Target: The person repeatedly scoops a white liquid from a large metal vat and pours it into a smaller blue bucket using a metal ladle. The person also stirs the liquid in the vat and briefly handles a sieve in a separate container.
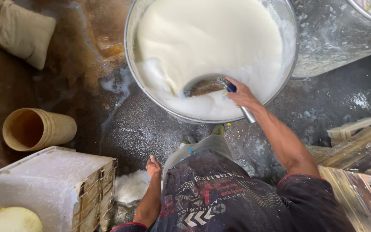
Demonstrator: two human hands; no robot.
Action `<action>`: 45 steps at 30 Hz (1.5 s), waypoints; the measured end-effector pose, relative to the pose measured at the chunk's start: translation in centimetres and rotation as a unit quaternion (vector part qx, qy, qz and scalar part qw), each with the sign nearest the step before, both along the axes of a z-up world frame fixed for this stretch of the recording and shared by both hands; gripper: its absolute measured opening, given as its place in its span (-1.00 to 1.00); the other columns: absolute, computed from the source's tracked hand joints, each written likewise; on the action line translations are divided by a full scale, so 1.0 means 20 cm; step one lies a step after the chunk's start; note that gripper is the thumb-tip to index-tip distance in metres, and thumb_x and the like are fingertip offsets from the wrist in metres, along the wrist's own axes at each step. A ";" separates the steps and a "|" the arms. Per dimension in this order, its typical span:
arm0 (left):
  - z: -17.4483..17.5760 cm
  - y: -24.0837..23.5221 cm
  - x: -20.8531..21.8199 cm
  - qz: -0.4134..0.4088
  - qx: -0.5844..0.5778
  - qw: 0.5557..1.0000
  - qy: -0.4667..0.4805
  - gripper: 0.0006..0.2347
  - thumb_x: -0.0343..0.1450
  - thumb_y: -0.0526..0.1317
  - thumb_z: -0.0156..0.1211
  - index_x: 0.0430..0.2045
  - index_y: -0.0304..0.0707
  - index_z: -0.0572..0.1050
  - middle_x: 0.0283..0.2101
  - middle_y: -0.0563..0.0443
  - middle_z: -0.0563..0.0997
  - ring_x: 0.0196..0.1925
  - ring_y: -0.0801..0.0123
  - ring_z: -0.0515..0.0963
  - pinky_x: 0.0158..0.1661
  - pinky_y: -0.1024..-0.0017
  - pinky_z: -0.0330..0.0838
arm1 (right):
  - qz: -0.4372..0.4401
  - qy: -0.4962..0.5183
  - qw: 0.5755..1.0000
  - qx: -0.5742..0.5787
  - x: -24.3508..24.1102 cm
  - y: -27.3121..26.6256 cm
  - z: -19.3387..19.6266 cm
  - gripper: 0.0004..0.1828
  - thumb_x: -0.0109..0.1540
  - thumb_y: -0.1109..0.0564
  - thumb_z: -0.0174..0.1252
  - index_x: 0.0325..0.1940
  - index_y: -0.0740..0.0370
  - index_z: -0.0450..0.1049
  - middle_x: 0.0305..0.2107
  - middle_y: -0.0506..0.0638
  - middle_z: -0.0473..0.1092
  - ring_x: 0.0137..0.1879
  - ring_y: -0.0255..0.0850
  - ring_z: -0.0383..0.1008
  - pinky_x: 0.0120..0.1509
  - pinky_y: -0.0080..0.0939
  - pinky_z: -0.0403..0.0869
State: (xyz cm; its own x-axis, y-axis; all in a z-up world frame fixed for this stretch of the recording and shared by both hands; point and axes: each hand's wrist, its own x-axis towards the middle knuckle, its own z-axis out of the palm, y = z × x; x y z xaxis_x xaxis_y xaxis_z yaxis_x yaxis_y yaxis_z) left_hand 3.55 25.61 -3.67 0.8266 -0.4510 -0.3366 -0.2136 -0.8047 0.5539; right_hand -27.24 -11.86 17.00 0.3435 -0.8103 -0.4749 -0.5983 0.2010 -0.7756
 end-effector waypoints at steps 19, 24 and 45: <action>0.20 -0.31 0.09 -0.056 -0.047 0.974 0.213 -0.51 0.52 0.01 0.06 0.25 -0.37 0.32 0.15 -0.30 0.56 0.17 0.06 0.53 0.15 0.30 0.38 | 0.193 0.171 0.951 -0.173 -0.65 -0.23 0.06 -0.42 0.03 0.13 0.20 0.18 0.05 0.51 -0.19 0.14 0.56 -0.12 0.03 0.56 0.00 0.02 0.50; 0.06 -0.47 -0.08 -0.108 -0.191 0.892 0.395 -0.52 0.54 -0.13 0.14 0.31 -0.41 0.23 0.19 -0.24 0.55 0.20 0.23 0.52 0.18 0.46 0.35 | 0.156 0.217 0.948 -0.172 -0.61 -0.23 0.34 -0.42 0.00 0.18 0.26 0.13 0.01 0.52 -0.37 0.06 0.55 -0.30 -0.05 0.56 -0.19 0.03 0.50; 0.23 -0.21 -2.34 -0.756 0.007 0.523 0.394 -0.43 0.55 0.03 -0.02 0.38 -0.38 0.12 0.37 -0.37 0.32 0.38 -0.06 0.37 0.25 0.11 0.31 | -0.752 -0.043 0.635 -0.171 -1.95 3.33 -0.10 -0.65 0.09 0.27 0.09 -0.04 0.39 0.35 -0.26 0.17 0.39 -0.27 -0.06 0.42 -0.20 0.02 0.41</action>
State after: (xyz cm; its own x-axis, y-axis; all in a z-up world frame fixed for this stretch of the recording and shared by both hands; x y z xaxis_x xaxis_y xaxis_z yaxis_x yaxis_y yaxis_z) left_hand -43.22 21.46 0.93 -0.8684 -0.3821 -0.3160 -0.3213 -0.0516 0.9456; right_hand -66.30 54.78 15.05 -0.9286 -0.3025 -0.2149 0.1192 0.3052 -0.9448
